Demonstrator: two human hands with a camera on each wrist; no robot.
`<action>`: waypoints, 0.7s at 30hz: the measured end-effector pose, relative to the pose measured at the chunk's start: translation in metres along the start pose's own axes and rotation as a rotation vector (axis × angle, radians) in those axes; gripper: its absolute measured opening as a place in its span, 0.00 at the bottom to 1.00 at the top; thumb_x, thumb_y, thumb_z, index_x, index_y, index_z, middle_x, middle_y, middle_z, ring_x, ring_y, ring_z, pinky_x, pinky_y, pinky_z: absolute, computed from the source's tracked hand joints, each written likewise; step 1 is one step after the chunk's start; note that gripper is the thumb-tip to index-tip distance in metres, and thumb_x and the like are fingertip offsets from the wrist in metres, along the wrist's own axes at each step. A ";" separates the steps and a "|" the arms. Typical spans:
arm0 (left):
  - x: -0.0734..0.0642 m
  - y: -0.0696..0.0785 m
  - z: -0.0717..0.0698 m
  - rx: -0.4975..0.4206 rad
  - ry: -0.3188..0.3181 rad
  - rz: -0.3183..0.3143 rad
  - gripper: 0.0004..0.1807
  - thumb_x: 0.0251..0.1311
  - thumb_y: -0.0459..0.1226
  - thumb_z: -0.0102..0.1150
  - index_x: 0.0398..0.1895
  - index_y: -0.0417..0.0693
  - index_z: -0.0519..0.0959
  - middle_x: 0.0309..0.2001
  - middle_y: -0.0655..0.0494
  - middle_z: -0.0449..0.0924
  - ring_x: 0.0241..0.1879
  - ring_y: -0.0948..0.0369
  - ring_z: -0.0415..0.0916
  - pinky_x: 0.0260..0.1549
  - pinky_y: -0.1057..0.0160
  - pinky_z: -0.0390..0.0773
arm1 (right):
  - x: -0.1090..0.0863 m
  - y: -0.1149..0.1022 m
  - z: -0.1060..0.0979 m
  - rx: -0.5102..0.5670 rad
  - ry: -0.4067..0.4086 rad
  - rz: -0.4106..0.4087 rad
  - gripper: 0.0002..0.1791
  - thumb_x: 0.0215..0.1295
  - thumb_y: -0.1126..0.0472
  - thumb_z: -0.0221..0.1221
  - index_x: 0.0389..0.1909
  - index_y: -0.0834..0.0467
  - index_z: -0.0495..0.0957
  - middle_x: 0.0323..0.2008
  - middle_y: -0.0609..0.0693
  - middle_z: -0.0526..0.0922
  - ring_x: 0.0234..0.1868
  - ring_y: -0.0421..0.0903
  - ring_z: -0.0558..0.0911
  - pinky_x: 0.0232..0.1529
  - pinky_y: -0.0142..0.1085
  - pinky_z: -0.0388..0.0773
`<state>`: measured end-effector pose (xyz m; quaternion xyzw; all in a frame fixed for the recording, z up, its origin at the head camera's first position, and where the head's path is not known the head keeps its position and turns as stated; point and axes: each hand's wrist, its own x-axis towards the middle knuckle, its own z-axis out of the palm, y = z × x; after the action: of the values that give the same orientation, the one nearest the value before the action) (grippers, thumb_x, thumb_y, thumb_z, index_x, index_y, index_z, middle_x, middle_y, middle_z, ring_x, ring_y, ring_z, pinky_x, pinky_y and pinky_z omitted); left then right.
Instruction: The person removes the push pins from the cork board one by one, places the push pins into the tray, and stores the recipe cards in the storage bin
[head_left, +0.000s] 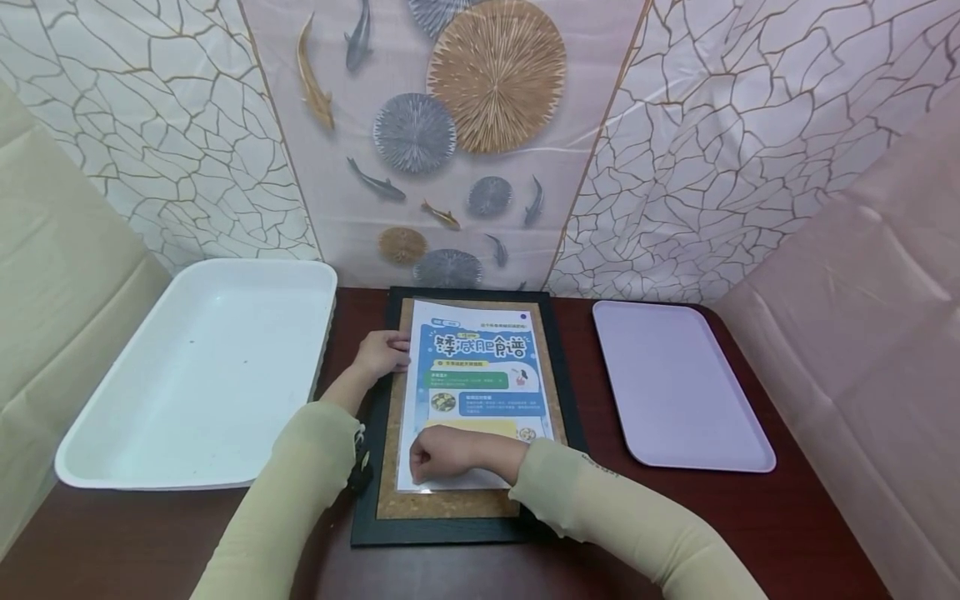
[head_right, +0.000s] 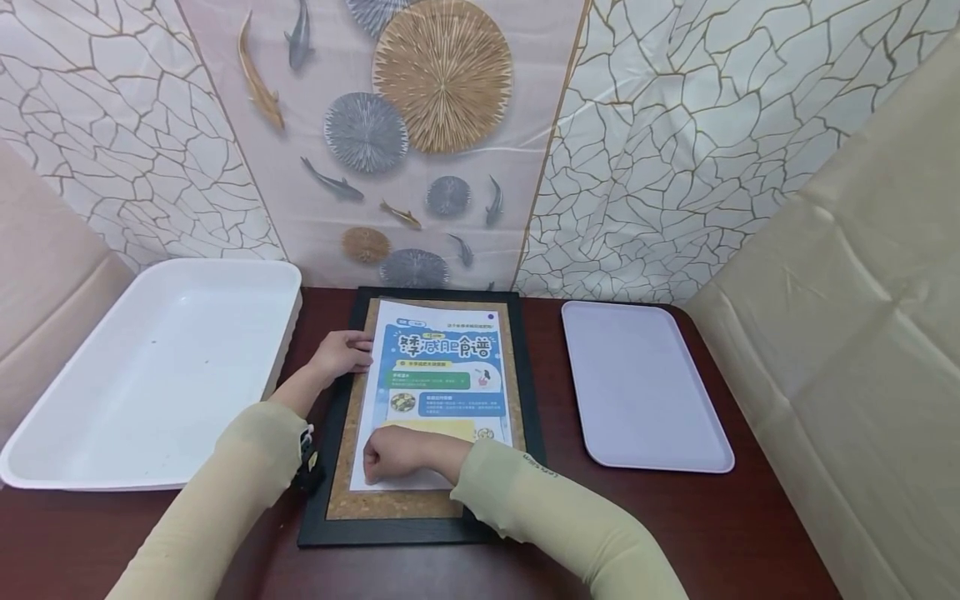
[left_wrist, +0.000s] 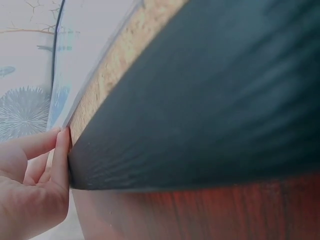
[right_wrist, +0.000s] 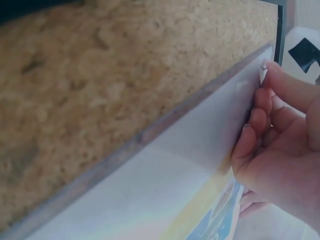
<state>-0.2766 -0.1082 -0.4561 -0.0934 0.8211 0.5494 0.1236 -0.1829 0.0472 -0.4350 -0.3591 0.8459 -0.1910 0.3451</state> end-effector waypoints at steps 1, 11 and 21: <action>0.001 0.000 0.000 0.001 -0.001 -0.002 0.26 0.58 0.27 0.55 0.63 0.41 0.69 0.53 0.42 0.76 0.46 0.53 0.80 0.41 0.65 0.82 | 0.000 0.000 0.000 -0.001 -0.009 -0.006 0.09 0.63 0.62 0.56 0.24 0.57 0.79 0.17 0.41 0.72 0.20 0.33 0.68 0.24 0.22 0.63; 0.000 -0.002 0.000 -0.017 -0.009 0.003 0.27 0.58 0.27 0.55 0.63 0.42 0.69 0.53 0.42 0.76 0.47 0.52 0.80 0.41 0.65 0.82 | -0.003 0.009 -0.002 0.072 -0.028 -0.034 0.08 0.65 0.61 0.56 0.27 0.56 0.79 0.19 0.41 0.72 0.20 0.34 0.69 0.24 0.23 0.64; -0.002 -0.001 0.000 -0.015 0.002 0.003 0.27 0.58 0.27 0.54 0.63 0.42 0.69 0.54 0.42 0.76 0.48 0.51 0.79 0.42 0.64 0.82 | -0.036 0.035 -0.024 0.296 0.098 0.053 0.09 0.66 0.57 0.53 0.33 0.57 0.79 0.29 0.47 0.78 0.28 0.40 0.72 0.30 0.29 0.69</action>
<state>-0.2747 -0.1083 -0.4561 -0.0937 0.8172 0.5556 0.1213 -0.1986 0.0990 -0.4219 -0.2721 0.8335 -0.3220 0.3573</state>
